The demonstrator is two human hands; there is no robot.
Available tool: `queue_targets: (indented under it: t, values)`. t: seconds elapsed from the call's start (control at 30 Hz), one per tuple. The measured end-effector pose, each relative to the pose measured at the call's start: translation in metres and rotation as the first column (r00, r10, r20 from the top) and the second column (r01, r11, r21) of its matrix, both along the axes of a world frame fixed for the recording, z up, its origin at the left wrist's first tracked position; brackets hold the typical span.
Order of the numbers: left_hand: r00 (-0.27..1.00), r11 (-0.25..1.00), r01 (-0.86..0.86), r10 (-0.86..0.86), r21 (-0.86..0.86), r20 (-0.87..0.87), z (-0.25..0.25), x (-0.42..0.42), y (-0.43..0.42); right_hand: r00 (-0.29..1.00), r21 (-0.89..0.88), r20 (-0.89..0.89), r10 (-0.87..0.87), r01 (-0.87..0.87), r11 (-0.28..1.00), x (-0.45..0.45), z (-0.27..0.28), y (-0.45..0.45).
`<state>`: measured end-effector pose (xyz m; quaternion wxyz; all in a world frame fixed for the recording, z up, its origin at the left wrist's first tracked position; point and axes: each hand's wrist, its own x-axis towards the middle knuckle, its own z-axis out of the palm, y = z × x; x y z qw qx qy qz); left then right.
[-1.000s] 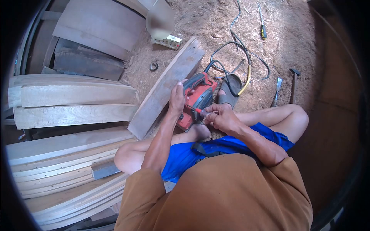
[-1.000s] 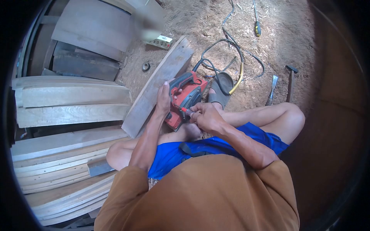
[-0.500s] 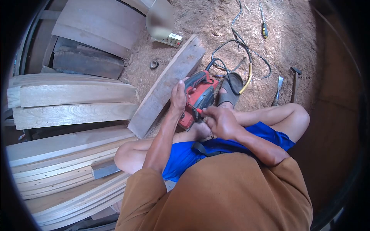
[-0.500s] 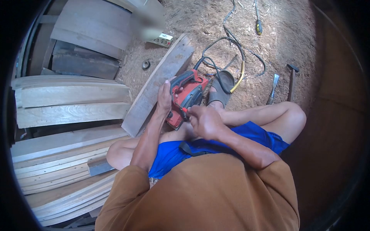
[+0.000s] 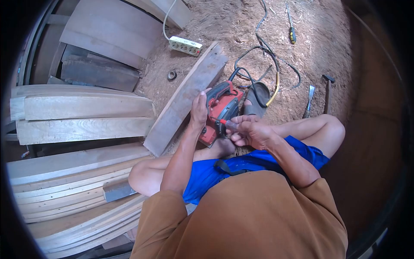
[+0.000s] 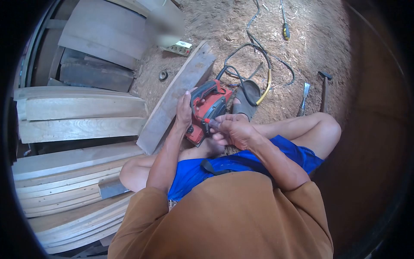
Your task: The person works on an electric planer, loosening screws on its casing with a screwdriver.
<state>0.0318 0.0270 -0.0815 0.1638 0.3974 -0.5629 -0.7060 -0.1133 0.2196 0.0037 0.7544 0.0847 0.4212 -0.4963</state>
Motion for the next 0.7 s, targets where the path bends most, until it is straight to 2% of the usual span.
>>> queue_targets:
  t: [0.1, 0.2, 0.3, 0.33, 0.4, 0.5, 0.6, 0.7]
  values:
    - [1.000, 1.000, -0.001, 0.001, 0.010, -0.028, -0.002, 0.000, -0.001, 0.944, -0.033, -0.283, 0.170, -0.187, 0.982, -0.003, -0.009, -0.001]
    - [1.000, 1.000, 0.007, -0.007, -0.008, 0.005, 0.000, 0.001, 0.001, 0.753, -0.048, -0.608, 0.252, -0.351, 0.935, 0.000, -0.018, -0.002]
    - [1.000, 1.000, 0.008, -0.008, -0.008, 0.025, 0.003, 0.000, 0.001, 0.482, -0.165, -0.873, 0.079, -0.444, 0.881, 0.004, -0.014, 0.000]
    - [1.000, 1.000, 0.013, -0.013, -0.006, 0.021, 0.001, 0.001, 0.001, 0.350, -0.168, -0.937, 0.018, -0.493, 0.854, 0.005, -0.013, 0.001]
    - [1.000, 1.000, 0.024, -0.024, -0.002, 0.013, -0.003, 0.002, -0.001, 0.072, -0.146, -0.989, -0.128, -0.586, 0.797, 0.007, -0.008, 0.001]
    - [1.000, 1.000, -0.006, 0.006, 0.001, 0.005, -0.004, 0.001, -0.001, -0.051, 0.120, -0.992, 0.115, -0.671, 0.732, 0.009, 0.017, 0.000]
    - [1.000, 1.000, -0.009, 0.009, -0.005, 0.017, 0.000, 0.001, 0.000, -0.222, 0.239, -0.968, 0.116, -0.678, 0.695, 0.010, 0.027, -0.003]
    - [1.000, 1.000, 0.001, -0.001, 0.006, -0.002, -0.001, 0.000, 0.000, -0.234, 0.160, -0.972, 0.005, -0.652, 0.741, 0.013, 0.018, 0.000]
